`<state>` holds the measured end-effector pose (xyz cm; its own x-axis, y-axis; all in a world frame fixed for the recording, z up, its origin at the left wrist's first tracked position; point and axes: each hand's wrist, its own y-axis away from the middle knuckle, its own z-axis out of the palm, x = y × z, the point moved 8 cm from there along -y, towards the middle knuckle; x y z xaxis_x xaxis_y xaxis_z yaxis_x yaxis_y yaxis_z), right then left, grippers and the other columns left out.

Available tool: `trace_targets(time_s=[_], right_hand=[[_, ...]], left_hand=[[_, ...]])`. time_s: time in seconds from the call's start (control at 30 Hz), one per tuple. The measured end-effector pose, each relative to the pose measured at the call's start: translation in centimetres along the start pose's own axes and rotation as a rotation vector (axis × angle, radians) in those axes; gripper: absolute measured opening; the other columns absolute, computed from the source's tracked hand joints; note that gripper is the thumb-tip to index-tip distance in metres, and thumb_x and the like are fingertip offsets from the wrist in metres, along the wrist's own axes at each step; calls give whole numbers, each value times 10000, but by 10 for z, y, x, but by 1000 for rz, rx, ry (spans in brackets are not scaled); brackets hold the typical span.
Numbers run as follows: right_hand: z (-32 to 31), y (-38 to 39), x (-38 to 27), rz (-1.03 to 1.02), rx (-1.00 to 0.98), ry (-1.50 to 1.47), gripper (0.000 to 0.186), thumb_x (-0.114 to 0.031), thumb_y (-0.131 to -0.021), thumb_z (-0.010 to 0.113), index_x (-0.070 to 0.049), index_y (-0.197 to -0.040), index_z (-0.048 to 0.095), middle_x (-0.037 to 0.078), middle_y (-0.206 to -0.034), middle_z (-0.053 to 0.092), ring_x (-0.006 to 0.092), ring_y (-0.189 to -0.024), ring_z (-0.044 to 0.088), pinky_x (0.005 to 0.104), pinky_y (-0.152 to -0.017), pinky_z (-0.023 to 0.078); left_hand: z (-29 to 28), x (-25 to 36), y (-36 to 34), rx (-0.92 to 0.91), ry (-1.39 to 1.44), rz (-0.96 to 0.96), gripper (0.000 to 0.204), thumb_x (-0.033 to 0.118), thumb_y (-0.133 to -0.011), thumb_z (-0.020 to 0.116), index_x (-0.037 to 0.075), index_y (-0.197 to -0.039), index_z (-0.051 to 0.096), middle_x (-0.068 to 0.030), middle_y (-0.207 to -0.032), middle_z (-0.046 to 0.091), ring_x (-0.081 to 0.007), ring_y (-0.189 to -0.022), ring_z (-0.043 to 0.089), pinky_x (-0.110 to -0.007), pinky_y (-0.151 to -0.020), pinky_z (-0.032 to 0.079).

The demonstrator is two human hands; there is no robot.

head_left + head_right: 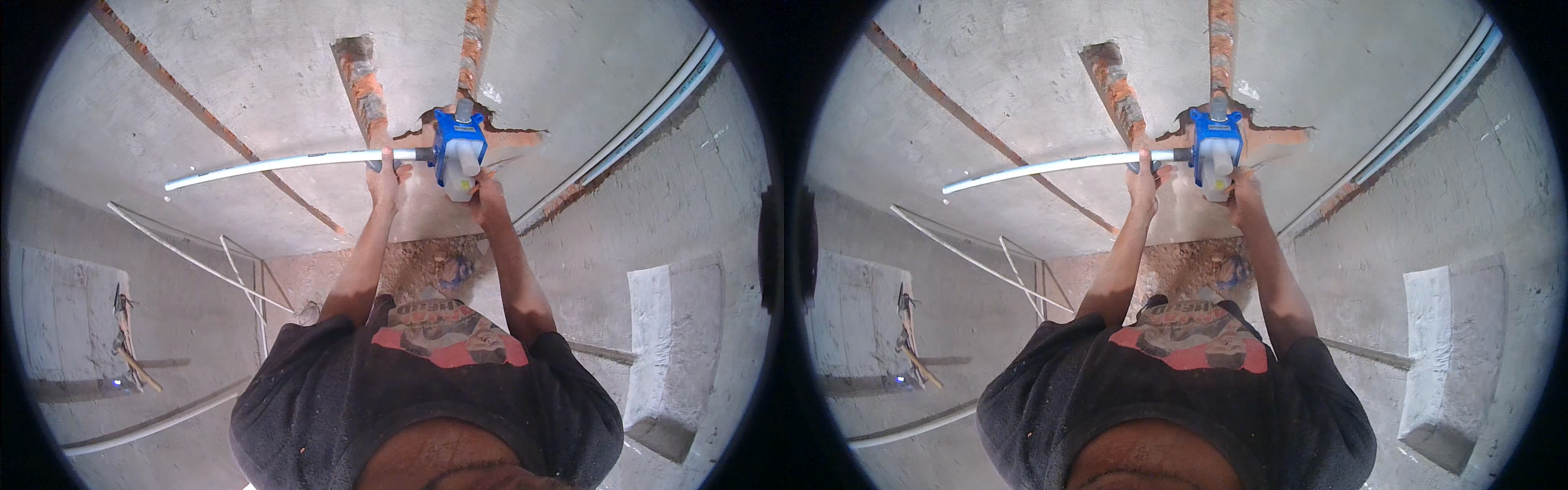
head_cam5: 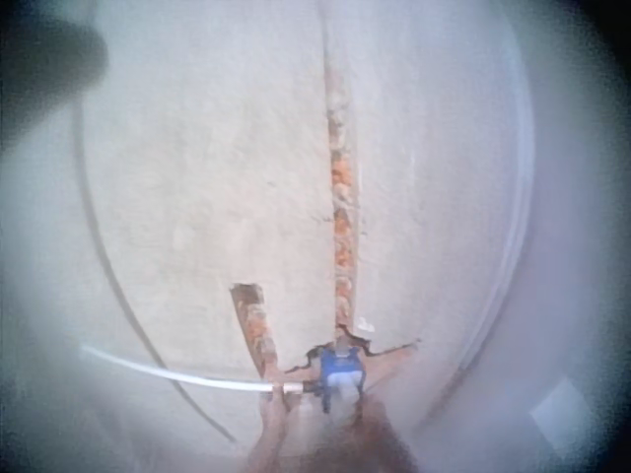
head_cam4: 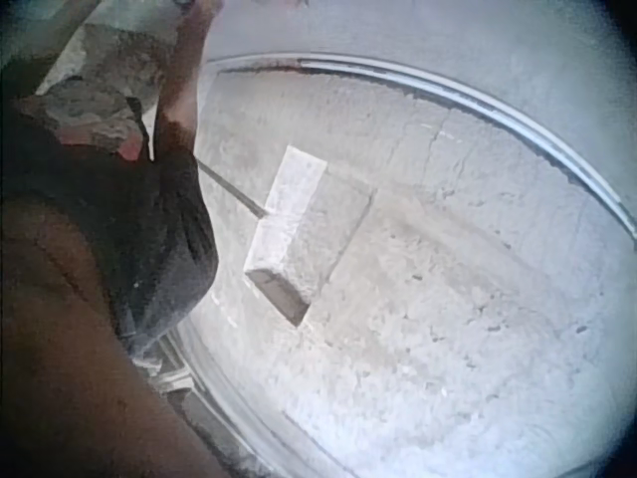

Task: The person connects a blue plumbing box to a PVC pipe, applies sealant from a bag by hand to the joint, and fits an elbow joint to the pipe.

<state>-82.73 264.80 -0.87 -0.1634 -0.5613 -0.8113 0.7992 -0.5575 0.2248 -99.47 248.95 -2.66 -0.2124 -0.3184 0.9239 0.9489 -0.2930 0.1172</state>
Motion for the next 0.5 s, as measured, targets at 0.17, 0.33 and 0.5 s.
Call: trace_targets(time_s=[0.17, 0.33, 0.5], right_hand=[[11, -9, -13, -39, -61, 34, 405, -265, -994, 435, 21, -1277, 484, 194, -1156, 610, 294, -985, 666, 464, -734, 606], [4, -21, -25, -45, 19, 115, 439, -269, -946, 500, 60, -1237, 518, 184, -1129, 625, 277, -970, 668, 447, -715, 603], [1, -33, -26, -43, 8, 144, 449, -293, -901, 562, 51, -1189, 565, 177, -1089, 640, 270, -922, 676, 445, -704, 604]], left_hand=[[-23, 10, -7, -2, 124, -39, 407, 349, -956, 629, 9, -1127, 487, -112, -904, 592, -262, -718, 706, -323, -574, 602], [-29, 18, -13, 17, 138, -2, 282, 231, -961, 617, 9, -1102, 514, -113, -911, 619, -255, -721, 703, -332, -582, 612], [-33, 27, -21, 2, 99, 41, 217, 163, -968, 588, -2, -1092, 521, -114, -911, 633, -244, -731, 702, -325, -586, 612]])
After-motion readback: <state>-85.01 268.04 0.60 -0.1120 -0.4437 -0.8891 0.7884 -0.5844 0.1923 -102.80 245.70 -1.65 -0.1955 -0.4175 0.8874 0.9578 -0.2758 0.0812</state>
